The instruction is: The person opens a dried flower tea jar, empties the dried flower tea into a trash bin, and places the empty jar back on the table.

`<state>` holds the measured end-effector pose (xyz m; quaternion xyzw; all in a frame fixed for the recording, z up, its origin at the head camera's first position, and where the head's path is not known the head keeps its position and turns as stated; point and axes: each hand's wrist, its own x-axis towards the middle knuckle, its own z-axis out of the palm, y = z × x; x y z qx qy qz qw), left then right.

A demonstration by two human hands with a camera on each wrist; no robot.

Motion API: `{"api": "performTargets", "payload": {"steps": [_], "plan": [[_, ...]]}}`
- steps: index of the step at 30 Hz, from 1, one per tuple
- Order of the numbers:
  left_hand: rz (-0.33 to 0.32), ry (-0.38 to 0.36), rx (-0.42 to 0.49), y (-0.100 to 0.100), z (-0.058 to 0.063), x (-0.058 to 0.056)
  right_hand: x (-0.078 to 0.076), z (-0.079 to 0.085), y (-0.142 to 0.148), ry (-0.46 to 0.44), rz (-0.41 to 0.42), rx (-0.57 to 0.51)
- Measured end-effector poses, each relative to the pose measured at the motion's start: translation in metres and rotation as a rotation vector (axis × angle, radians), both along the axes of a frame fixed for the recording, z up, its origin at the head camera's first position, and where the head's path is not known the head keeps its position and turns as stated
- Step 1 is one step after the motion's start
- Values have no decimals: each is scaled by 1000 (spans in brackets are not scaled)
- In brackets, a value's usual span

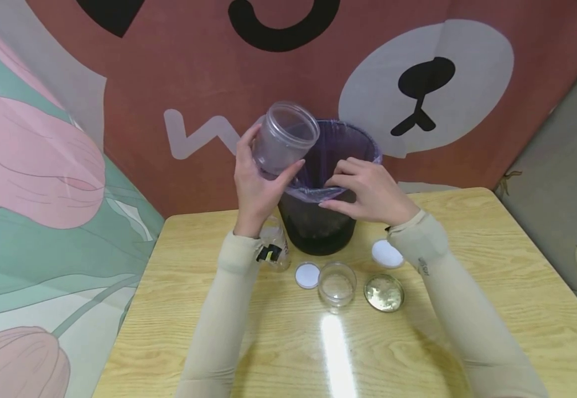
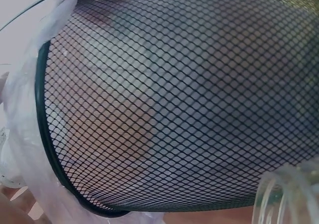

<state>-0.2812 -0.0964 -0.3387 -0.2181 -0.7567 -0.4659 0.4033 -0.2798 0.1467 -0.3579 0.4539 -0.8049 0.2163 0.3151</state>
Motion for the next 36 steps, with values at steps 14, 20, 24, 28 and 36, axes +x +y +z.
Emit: {"api": "performTargets", "payload": {"steps": [14, 20, 24, 28, 36], "plan": [[-32, -31, 32, -5, 3, 11, 8, 5, 2, -30, 17, -49], [-58, -31, 48, -4, 5, 16, 13, 8, 3, -27, 30, -69], [-81, -25, 52, -3, 5, 20, 15, 9, 1, -16, 42, -96], [-97, -11, 51, 0, 5, 23, 18, 12, 0, -25, 44, -137], [-194, -22, 69, 7, 5, 32, 29, 25, -5, -138, 100, -259]]}}
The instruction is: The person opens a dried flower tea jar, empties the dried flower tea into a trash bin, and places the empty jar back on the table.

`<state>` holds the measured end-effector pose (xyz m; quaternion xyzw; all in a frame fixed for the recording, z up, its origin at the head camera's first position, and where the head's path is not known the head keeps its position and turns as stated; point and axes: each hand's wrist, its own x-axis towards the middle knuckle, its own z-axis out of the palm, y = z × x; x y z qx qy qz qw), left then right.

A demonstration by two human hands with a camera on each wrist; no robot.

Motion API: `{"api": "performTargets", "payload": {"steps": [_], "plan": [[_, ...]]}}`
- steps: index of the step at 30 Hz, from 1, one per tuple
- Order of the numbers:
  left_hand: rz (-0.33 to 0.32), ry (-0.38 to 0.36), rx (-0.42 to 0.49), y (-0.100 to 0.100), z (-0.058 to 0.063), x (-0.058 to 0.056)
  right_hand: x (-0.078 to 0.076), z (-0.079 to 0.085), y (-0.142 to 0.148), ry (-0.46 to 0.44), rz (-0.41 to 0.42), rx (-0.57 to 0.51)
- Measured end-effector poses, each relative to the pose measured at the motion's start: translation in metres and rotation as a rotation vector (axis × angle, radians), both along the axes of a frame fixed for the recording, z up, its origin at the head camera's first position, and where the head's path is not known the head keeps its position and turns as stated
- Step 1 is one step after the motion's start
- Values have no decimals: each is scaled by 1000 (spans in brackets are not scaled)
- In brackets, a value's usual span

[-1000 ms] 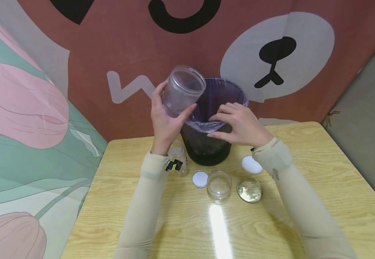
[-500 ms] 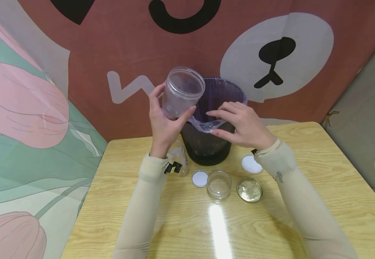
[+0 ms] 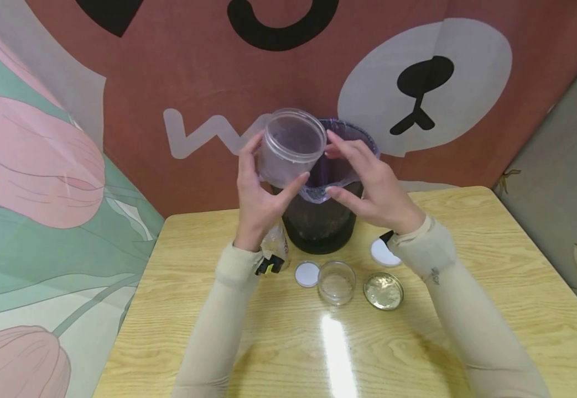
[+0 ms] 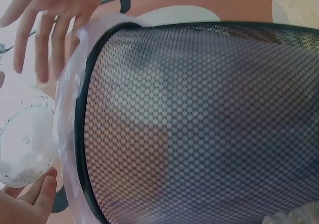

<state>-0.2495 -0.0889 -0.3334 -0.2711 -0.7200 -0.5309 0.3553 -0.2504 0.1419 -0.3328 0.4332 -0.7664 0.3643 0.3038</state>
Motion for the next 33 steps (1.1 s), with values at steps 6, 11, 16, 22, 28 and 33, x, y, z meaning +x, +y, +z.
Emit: {"api": "performTargets", "payload": {"steps": [6, 11, 16, 22, 28, 33], "plan": [[20, 9, -51, 8, -1, 8, 9, 7, -5, -58, 37, -61], [1, 48, -81, 14, -1, 14, 16, 9, -6, -65, 23, -96], [5, 75, -140, 19, -3, 22, 25, 10, -4, -53, -42, -109], [29, 118, -234, 30, -4, 30, 36, 9, 2, -20, -120, -148], [6, 119, -327, 39, -5, 38, 43, 8, 17, -25, -98, -203], [-49, 72, -370, 45, -9, 44, 47, 3, 35, -26, -127, -188]]}}
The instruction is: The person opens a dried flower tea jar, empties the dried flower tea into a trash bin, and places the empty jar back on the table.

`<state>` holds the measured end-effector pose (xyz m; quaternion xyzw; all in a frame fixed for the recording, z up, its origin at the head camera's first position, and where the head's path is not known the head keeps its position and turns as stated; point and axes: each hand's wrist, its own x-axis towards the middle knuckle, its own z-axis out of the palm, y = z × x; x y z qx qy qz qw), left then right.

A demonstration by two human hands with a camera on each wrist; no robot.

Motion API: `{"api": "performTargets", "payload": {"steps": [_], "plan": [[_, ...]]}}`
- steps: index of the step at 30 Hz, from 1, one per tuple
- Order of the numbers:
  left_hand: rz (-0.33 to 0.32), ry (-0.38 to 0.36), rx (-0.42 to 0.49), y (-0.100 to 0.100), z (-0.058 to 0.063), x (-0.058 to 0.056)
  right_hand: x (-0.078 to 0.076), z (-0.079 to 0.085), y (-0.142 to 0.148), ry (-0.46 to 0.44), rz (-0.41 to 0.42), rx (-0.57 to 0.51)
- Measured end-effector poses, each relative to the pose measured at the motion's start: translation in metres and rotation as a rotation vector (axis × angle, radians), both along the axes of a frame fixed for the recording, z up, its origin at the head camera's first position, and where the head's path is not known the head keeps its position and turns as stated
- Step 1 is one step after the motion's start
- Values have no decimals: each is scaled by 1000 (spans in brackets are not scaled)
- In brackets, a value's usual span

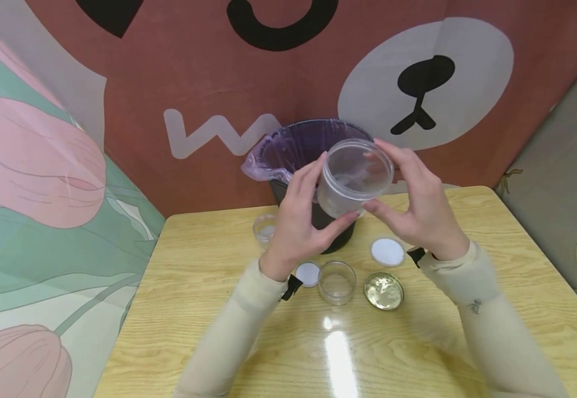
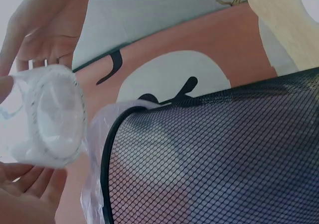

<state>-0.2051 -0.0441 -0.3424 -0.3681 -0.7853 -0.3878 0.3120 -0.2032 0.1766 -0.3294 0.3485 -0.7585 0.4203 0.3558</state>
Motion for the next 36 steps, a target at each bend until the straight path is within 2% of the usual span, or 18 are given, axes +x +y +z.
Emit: {"api": "performTargets", "payload": {"steps": [7, 12, 17, 22, 27, 32, 36], "plan": [[-91, 4, -66, 11, -8, 3, 8, -9, 24, -5, -60, 73], [-138, -20, -117, 20, -16, 4, 14, -16, 39, -48, -88, 118], [-112, -74, -185, 28, -25, 7, 15, -27, 53, -73, -103, 168], [-115, -139, -238, 36, -34, 7, 14, -40, 68, -90, -102, 194], [-134, -219, -339, 44, -47, 5, 17, -53, 82, -140, -120, 250], [-111, -313, -461, 56, -61, 3, 21, -69, 93, -210, -166, 324], [-106, -374, -524, 63, -69, -2, 21, -83, 101, -271, -182, 338]]}}
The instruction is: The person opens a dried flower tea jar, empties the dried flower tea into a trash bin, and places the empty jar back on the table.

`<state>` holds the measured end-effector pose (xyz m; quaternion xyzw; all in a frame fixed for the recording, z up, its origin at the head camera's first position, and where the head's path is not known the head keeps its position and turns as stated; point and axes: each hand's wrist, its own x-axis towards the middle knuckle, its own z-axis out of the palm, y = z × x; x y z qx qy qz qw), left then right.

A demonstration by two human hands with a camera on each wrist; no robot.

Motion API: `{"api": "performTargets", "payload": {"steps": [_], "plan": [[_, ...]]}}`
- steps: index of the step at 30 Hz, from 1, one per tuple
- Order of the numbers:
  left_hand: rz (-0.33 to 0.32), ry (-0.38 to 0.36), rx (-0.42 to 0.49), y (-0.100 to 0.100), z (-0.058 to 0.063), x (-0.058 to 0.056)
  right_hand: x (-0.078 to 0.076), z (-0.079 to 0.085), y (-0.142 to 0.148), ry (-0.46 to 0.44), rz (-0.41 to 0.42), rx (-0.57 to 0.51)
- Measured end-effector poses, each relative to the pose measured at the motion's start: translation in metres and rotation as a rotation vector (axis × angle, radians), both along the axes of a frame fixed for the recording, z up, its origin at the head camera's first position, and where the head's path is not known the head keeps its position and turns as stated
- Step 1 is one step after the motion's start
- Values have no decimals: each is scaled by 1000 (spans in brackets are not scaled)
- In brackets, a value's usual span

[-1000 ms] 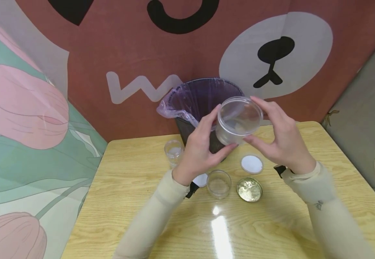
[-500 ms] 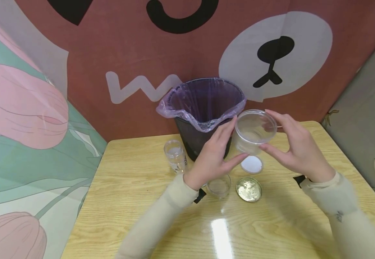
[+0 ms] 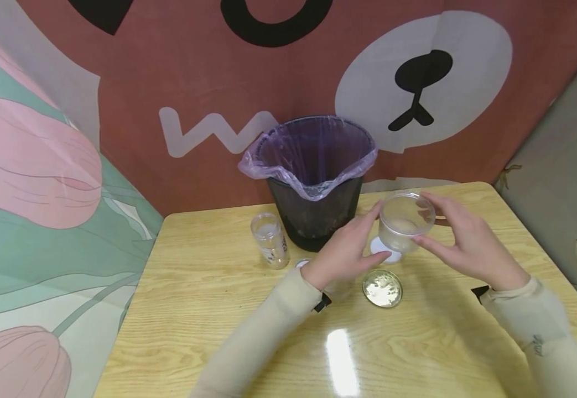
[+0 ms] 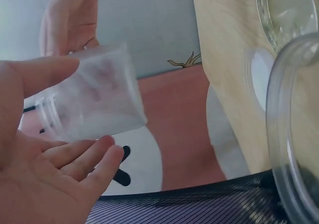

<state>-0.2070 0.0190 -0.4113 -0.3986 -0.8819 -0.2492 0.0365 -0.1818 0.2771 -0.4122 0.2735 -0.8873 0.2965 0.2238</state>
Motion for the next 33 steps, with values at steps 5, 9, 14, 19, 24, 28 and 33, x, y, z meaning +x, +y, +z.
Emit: {"api": "performTargets", "payload": {"steps": [5, 9, 14, 19, 24, 28, 33], "plan": [[-1, -57, -60, 8, -7, -8, -3, -15, 8, -76, -23, -14], [-10, -86, -119, 11, -14, -16, -8, -28, 14, -147, -34, -25], [-43, -176, -128, 4, -21, -27, -17, -42, 12, -222, -40, -17], [-44, -257, -113, -12, -25, -33, -27, -53, 0, -243, -5, -23], [-44, -268, -112, -25, -30, -37, -34, -62, -13, -246, 44, -20], [-44, -265, -94, -33, -34, -37, -38, -68, -22, -268, 59, -13], [-20, -278, -92, -43, -38, -33, -40, -74, -32, -305, 93, -6]]}}
